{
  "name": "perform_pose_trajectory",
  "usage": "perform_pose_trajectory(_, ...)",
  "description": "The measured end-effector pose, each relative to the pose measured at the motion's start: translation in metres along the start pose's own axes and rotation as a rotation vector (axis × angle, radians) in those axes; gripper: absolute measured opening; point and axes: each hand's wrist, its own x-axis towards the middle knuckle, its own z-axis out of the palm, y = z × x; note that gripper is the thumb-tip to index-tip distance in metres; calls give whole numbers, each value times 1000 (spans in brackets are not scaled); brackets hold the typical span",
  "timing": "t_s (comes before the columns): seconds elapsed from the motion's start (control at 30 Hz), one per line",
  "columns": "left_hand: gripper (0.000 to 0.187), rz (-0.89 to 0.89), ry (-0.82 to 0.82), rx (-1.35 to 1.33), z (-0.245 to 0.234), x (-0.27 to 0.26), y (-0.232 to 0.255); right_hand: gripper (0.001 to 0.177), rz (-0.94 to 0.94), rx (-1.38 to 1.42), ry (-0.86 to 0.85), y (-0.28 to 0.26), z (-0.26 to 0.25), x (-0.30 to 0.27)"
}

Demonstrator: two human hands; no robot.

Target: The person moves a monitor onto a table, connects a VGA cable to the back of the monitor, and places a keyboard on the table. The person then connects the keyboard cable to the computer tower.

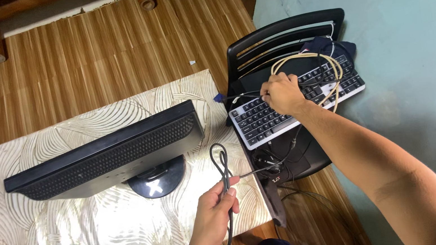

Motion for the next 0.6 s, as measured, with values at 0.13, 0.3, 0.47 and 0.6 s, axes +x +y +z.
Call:
perform_pose_trajectory(0.13, 39, -10, 9, 37, -15, 5, -5, 7, 35, 139, 115, -9, 2, -1)
perform_pose_trajectory(0.3, 37, 0, -39, -39, -44, 18, -13, 8, 120, 503, 194, -15, -17, -10)
perform_pose_trajectory(0.47, 35, -53, -55, 30, -79, 35, -22, 12, 173, 945, 159, -27, -51, -63)
perform_pose_trajectory(0.6, 35, -24, -104, 33, -102, 51, -28, 15, 205, 1029, 230, -71, -49, -134)
